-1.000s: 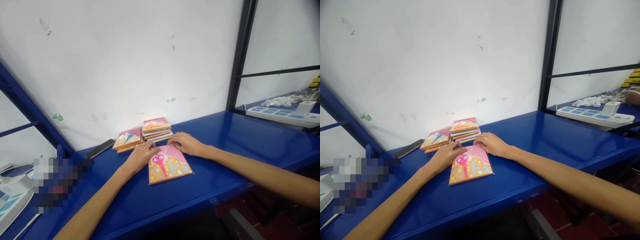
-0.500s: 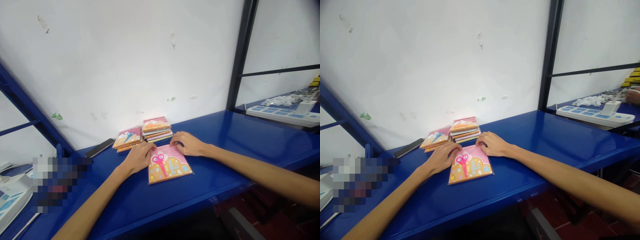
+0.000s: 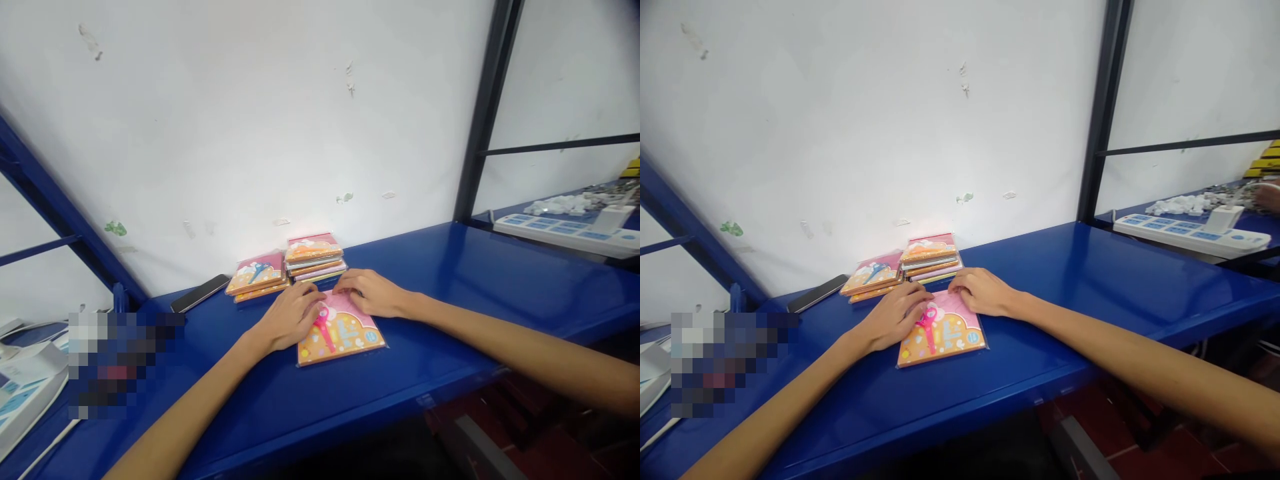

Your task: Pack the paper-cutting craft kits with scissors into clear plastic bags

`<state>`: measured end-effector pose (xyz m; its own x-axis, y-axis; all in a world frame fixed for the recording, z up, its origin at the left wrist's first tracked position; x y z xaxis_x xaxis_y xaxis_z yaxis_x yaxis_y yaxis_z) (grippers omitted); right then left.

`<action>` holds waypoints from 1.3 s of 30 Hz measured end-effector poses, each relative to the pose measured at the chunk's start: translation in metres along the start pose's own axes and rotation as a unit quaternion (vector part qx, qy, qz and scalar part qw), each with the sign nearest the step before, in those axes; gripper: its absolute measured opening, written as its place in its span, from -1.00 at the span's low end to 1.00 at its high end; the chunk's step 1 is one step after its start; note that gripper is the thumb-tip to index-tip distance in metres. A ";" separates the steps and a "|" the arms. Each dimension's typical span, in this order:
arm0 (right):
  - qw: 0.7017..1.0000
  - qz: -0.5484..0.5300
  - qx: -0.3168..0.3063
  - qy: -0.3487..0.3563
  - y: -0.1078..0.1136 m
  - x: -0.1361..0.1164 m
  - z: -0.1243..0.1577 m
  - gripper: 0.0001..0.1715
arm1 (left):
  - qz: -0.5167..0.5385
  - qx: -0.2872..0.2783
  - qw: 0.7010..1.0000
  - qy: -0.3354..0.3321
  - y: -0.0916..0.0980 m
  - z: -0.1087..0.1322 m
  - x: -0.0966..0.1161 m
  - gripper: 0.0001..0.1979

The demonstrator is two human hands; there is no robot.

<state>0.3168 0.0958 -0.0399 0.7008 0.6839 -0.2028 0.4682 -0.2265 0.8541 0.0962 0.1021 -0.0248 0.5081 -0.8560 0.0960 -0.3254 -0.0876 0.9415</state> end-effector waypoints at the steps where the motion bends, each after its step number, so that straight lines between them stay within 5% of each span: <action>1: 1.000 -0.001 -0.005 0.008 -0.001 -0.001 0.000 -0.50 | -0.001 -0.004 1.000 -0.005 -0.001 -0.001 0.001 -0.63; 25: 1.000 0.006 -0.003 -0.012 -0.005 -0.009 -0.002 -0.50 | 0.025 0.018 0.999 0.009 -0.002 -0.006 0.000 -0.73; 35: 0.993 -0.009 0.026 -0.117 0.008 0.012 0.001 -0.69 | 0.057 0.054 0.985 0.156 0.001 0.003 -0.031 -0.70; 39: 0.990 -0.038 0.013 -0.135 0.003 0.017 -0.001 -0.60 | 0.136 0.035 0.974 0.177 -0.004 0.001 -0.034 -0.77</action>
<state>0.3300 0.1072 -0.0402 0.7799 0.4900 -0.3895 0.5362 -0.2019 0.8196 0.0794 0.1312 -0.0319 0.6346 -0.6235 0.4567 -0.5340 0.0733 0.8423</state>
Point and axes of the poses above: each hand's wrist, its own z-axis away from the middle knuckle, its own y-axis out of the back of the hand, x = y × z, the point moved 3 cm from there along -z, towards the middle knuckle, and after that the axes turned 1 degree about -y, right-handed, at the moved point
